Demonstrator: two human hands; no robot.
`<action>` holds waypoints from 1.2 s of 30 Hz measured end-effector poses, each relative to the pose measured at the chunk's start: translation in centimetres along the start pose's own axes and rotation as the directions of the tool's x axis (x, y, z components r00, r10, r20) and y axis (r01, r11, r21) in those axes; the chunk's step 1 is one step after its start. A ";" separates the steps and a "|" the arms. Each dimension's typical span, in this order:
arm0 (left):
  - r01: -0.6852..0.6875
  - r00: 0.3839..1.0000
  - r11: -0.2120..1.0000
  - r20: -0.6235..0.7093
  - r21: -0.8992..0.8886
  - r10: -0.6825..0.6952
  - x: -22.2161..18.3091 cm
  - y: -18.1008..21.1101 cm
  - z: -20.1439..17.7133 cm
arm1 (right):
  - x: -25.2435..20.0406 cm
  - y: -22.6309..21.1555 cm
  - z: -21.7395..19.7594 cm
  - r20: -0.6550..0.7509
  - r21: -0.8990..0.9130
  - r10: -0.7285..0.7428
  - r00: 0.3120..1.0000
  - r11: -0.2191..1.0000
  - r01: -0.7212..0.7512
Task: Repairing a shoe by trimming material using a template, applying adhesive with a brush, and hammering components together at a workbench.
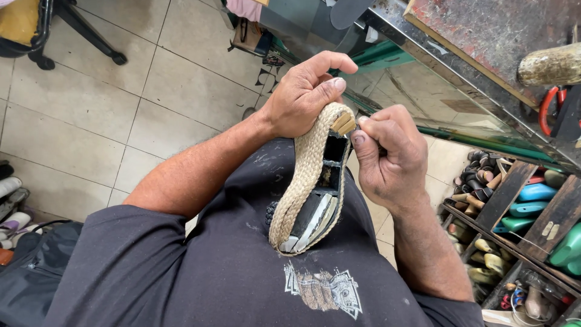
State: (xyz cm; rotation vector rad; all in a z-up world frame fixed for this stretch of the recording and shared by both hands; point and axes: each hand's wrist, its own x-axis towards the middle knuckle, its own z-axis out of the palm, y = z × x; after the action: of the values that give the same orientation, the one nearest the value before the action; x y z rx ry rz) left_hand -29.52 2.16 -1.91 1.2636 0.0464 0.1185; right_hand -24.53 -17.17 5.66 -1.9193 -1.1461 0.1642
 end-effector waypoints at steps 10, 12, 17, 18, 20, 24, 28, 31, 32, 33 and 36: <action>0.026 1.000 0.984 0.013 0.174 -0.028 0.4 -0.6 -0.4 | 0.6 -0.3 0.1 -0.033 -0.105 0.040 0.999 0.994 -0.044; 0.023 1.000 0.997 0.001 0.070 -0.023 0.1 -1.1 -0.3 | 0.2 0.2 0.2 -0.009 -0.100 0.019 1.000 0.995 -0.020; 0.002 1.000 1.000 -0.018 0.009 -0.002 0.0 -1.1 -0.6 | -0.5 -0.3 0.6 -0.029 -0.017 0.043 0.999 0.999 -0.043; 0.013 1.000 0.999 -0.027 0.031 -0.012 0.0 -1.1 -0.6 | -0.2 -0.4 0.6 -0.028 -0.028 0.050 0.998 0.998 -0.051; 0.002 1.000 0.998 -0.019 0.068 -0.001 0.1 -0.9 -0.7 | 0.4 -0.4 0.6 -0.040 -0.070 0.046 0.998 0.996 -0.048; -0.055 0.998 0.982 -0.008 0.182 0.058 0.2 -0.9 -0.8 | -0.2 -1.2 0.3 0.006 -0.097 0.056 0.998 0.994 -0.055; -0.092 0.995 0.957 -0.010 0.275 0.098 0.0 -1.1 -0.7 | 0.4 -0.6 0.4 -0.001 -0.108 0.016 1.000 0.994 -0.016; -0.008 1.000 0.999 -0.007 0.038 0.008 0.3 -0.6 -0.7 | 0.5 -0.7 0.1 0.019 -0.129 0.053 0.998 0.990 -0.050; -0.015 1.000 0.999 -0.008 0.040 0.015 0.2 -0.7 -0.6 | 0.0 -0.7 0.1 0.014 -0.120 0.055 0.998 0.991 -0.053; -0.025 1.000 0.999 -0.011 0.043 0.025 0.2 -0.8 -0.5 | -0.3 -0.7 0.1 0.011 -0.111 0.053 0.999 0.992 -0.051; -0.008 1.000 0.995 -0.006 0.099 0.008 0.5 -1.3 -0.5 | 0.2 -0.6 0.1 0.001 -0.107 0.053 0.999 0.993 -0.053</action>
State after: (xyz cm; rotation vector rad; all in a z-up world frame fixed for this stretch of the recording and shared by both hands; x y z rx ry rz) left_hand -28.96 2.30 -3.23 1.3621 0.0529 0.1280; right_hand -24.91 -16.84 6.11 -2.0459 -1.1269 0.1371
